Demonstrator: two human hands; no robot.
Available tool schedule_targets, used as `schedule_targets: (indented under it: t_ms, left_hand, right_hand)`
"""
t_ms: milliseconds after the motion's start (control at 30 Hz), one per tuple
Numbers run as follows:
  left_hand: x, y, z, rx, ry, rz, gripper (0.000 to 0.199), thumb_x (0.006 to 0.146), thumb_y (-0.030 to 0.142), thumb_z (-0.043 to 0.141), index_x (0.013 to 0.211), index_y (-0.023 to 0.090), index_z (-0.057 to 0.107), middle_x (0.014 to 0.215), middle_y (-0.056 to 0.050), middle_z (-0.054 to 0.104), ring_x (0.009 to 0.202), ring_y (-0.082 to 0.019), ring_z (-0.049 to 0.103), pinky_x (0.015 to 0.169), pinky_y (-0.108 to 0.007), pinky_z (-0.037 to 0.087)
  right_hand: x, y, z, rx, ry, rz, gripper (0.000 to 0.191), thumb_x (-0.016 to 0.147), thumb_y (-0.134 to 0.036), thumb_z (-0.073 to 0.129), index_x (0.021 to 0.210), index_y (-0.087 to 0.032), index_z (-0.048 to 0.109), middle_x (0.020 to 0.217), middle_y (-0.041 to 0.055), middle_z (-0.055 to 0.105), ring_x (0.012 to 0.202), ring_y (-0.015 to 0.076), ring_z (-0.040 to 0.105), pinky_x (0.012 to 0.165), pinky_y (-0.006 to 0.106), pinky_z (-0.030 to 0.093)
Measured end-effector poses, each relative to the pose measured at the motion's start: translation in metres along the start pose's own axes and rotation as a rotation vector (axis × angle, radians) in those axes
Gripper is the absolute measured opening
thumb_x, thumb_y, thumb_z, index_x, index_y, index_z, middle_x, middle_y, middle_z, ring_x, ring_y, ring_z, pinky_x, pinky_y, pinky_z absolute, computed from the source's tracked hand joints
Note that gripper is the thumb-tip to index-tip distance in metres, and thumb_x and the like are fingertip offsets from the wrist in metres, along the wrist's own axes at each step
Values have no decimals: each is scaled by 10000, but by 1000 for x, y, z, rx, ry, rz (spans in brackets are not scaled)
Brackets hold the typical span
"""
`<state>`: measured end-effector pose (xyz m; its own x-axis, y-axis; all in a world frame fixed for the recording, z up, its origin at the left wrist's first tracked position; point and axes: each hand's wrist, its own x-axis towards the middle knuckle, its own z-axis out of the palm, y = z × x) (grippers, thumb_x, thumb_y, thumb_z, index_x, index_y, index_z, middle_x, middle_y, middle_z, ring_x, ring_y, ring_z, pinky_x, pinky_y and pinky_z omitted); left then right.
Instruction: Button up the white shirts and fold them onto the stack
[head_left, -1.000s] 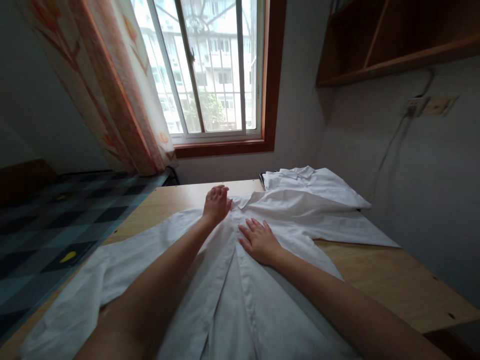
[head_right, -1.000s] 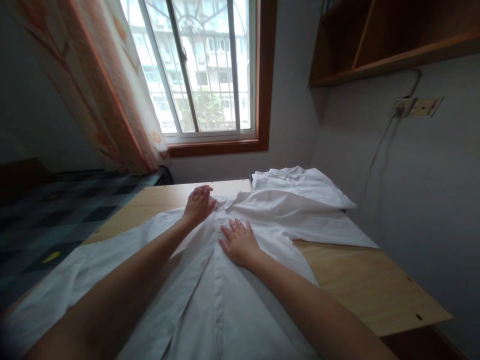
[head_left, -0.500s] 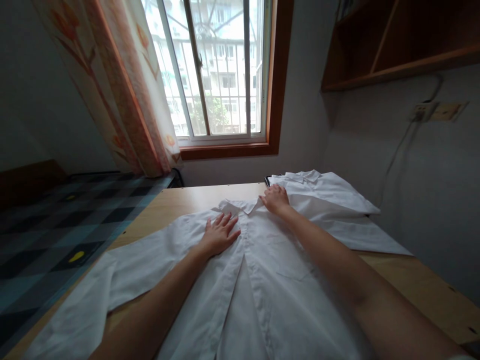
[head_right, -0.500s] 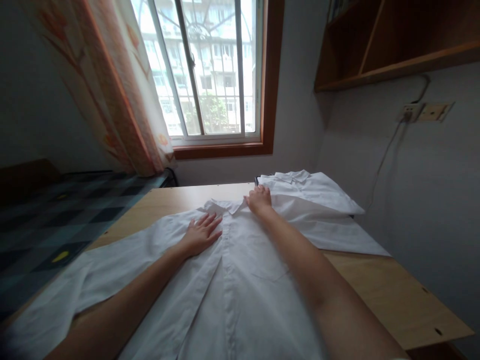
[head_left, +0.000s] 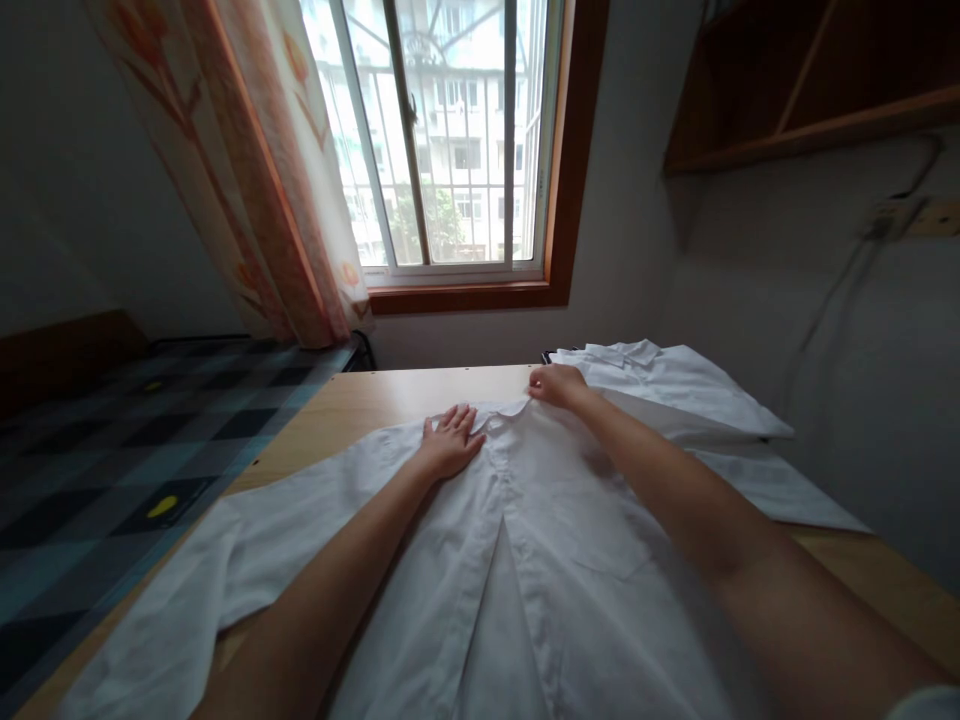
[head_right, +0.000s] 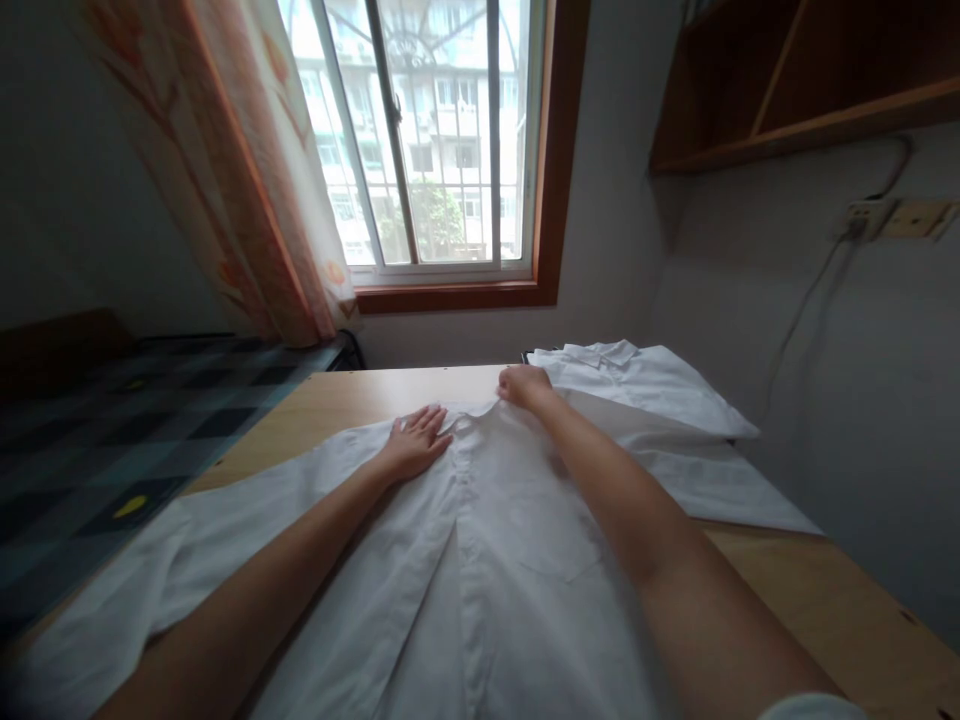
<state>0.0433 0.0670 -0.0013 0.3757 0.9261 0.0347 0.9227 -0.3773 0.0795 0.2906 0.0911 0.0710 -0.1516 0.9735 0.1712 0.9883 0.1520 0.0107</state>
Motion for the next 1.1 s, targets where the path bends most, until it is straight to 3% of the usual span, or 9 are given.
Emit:
schedule_targets:
  t_ms: [167,267,433,567,700,800,867,967,1100]
  left_hand:
    - [1,0,-1,-10,-42,-76,765,930,672,223,1576,260,215,1650,-38,146,1525,-331,77,1139,-722,69]
    - [5,-3,-4,1,-62,-113,759,928,684,206,1577,291,207,1654,-27,127,1524,-344,69,1136,-724,47]
    - [9,-5,-5,-3,-51,-119,756,925,689,219,1573,298,221,1654,-27,132,1521,-352,82,1131,-731,51]
    - [11,-9,-2,-16,-16,-75,724,938,658,260,1555,279,283,1647,-51,181,1517,-353,109,1136,-725,47]
    - [5,-9,1,32,211,49,573,973,453,350,1466,181,457,1569,-105,392,1497,-286,217,1224,-554,84]
    - [-3,-3,3,-10,318,104,496,995,337,295,1401,179,532,1486,-104,506,1421,-230,374,1221,-439,215]
    - [-9,3,5,-36,242,15,528,1008,418,261,1433,210,496,1519,-100,466,1420,-258,380,1195,-511,249]
    - [-17,12,6,-27,57,-88,669,959,639,270,1513,279,375,1620,-85,283,1493,-330,226,1150,-685,154]
    - [-25,18,6,-41,-32,-111,767,920,732,196,1540,298,319,1649,-83,176,1518,-334,132,1136,-716,65]
  right_hand:
    - [-1,-3,17,-20,180,-35,335,1006,-382,400,1157,-257,672,1065,76,742,959,223,671,769,286,446]
    - [-10,-8,35,-76,162,-55,319,1002,-282,390,1126,-192,669,1068,132,724,1033,252,635,837,328,437]
    - [-26,-34,40,-59,312,-52,336,953,-168,427,1229,-128,615,1325,183,591,1277,290,458,1084,402,303]
    - [-39,-66,49,93,75,-81,379,995,-238,361,1245,-126,623,1340,175,593,1267,259,485,1088,350,313]
    - [-47,-81,75,229,-70,57,628,1022,-475,258,1526,-111,345,1619,140,268,1487,247,221,1198,423,133]
    - [-47,-81,82,259,-118,94,686,997,-570,214,1562,-188,286,1649,86,188,1520,243,111,1205,508,25]
    - [-47,-80,79,260,-120,123,684,976,-621,213,1558,-273,301,1654,64,178,1521,284,90,1179,585,-2]
    - [-48,-79,74,267,-116,187,682,936,-700,240,1530,-380,337,1659,61,159,1512,364,78,1129,674,-4]
    - [-52,-81,75,286,-123,195,722,923,-723,251,1544,-359,314,1661,87,140,1511,369,79,1135,662,6]
